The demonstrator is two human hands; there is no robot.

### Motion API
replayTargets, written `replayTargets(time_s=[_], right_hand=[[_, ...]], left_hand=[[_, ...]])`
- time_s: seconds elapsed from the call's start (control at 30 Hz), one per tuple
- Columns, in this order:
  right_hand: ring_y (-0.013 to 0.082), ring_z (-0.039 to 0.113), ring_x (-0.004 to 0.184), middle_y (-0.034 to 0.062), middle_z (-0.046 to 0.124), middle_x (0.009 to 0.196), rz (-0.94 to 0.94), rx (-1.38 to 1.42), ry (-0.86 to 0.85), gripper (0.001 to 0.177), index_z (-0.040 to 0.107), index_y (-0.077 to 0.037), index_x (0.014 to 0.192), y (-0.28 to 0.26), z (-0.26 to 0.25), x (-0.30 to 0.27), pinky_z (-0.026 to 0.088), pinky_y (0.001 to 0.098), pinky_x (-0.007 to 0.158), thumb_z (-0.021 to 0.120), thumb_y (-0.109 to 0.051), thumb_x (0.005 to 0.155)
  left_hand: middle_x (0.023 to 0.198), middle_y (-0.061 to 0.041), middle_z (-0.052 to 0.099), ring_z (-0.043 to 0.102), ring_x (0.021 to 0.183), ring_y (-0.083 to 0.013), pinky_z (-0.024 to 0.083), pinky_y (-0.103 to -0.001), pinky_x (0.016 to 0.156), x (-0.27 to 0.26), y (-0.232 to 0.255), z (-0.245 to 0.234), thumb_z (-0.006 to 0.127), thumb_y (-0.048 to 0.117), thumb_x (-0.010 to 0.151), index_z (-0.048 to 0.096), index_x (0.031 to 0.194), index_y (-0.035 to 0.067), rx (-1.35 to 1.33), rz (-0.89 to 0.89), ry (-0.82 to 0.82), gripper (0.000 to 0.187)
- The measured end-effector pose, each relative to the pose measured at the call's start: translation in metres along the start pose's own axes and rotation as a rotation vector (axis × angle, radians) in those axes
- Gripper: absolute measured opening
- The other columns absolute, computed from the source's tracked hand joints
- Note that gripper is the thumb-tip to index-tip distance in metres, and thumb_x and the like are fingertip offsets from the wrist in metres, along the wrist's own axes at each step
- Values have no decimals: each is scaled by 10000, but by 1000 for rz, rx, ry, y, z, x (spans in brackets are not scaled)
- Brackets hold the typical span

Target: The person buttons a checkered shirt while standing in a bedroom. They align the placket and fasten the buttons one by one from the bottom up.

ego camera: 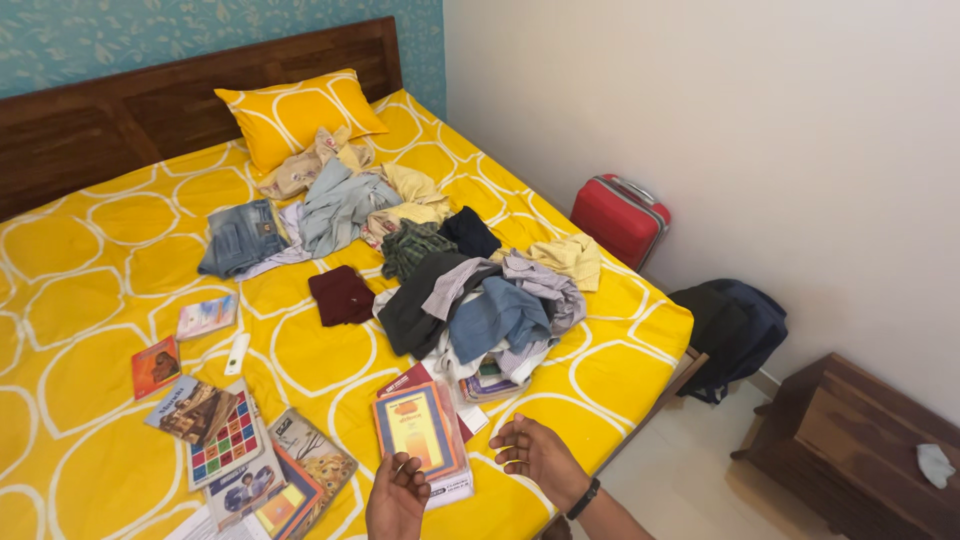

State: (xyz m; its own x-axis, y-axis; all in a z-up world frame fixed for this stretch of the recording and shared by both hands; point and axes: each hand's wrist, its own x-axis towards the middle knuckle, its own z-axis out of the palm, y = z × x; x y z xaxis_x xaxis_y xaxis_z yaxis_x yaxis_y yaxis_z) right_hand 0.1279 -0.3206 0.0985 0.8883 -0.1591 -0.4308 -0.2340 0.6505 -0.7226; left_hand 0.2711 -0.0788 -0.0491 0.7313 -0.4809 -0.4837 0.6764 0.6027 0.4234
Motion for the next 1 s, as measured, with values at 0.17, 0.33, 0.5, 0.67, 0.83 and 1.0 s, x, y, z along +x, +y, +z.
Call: replayTargets(time_s=[0.17, 0.33, 0.5, 0.67, 0.83, 1.0], right_hand=[[183, 684, 897, 77, 737, 1039, -10, 13, 15, 365, 628, -90, 1060, -8, -17, 16, 543, 338, 828, 497, -425, 1000], [184, 683, 899, 84, 734, 1033, -20, 42, 60, 378, 639, -87, 1058, -29, -34, 34, 544, 338, 821, 512, -436, 990], [188, 678, 889, 97, 727, 1023, -27, 109, 91, 359, 640, -88, 1041, -45, -62, 41, 543, 343, 810, 545, -430, 988], [197, 679, 891, 96, 720, 1021, 0, 175, 121, 370, 648, -79, 1046, -57, -101, 49, 536, 340, 805, 551, -431, 985], [205, 676, 870, 108, 718, 1010, 70, 250, 208, 354, 644, -90, 1027, -57, -143, 59, 535, 337, 800, 567, -432, 977], [212, 657, 842, 107, 702, 1010, 151, 431, 251, 347, 636, -76, 1022, -47, -201, 96, 546, 338, 795, 613, -419, 971]], left_hand=[[891, -41, 651, 581, 755, -169, 489, -330, 688, 12, 4, 28, 578, 415, 988, 628, 1005, 119, 60, -29, 33, 301], [889, -37, 650, 576, 748, -157, 484, -322, 698, 22, 2, 62, 579, 394, 996, 622, 990, 121, 125, -63, 43, 276], [874, -47, 654, 580, 742, -161, 477, -325, 694, 28, -11, 88, 573, 363, 1004, 622, 982, 99, 177, -72, 21, 270], [861, -47, 657, 573, 738, -156, 466, -314, 693, 33, -27, 114, 568, 329, 993, 624, 989, 93, 225, -79, 104, 243], [861, -46, 652, 572, 747, -151, 475, -311, 713, 27, -42, 141, 570, 320, 1012, 623, 985, 77, 327, -94, 179, 250], [856, -64, 663, 571, 742, -154, 475, -316, 714, 30, -54, 157, 560, 343, 1014, 631, 987, 68, 401, -120, 266, 285]])
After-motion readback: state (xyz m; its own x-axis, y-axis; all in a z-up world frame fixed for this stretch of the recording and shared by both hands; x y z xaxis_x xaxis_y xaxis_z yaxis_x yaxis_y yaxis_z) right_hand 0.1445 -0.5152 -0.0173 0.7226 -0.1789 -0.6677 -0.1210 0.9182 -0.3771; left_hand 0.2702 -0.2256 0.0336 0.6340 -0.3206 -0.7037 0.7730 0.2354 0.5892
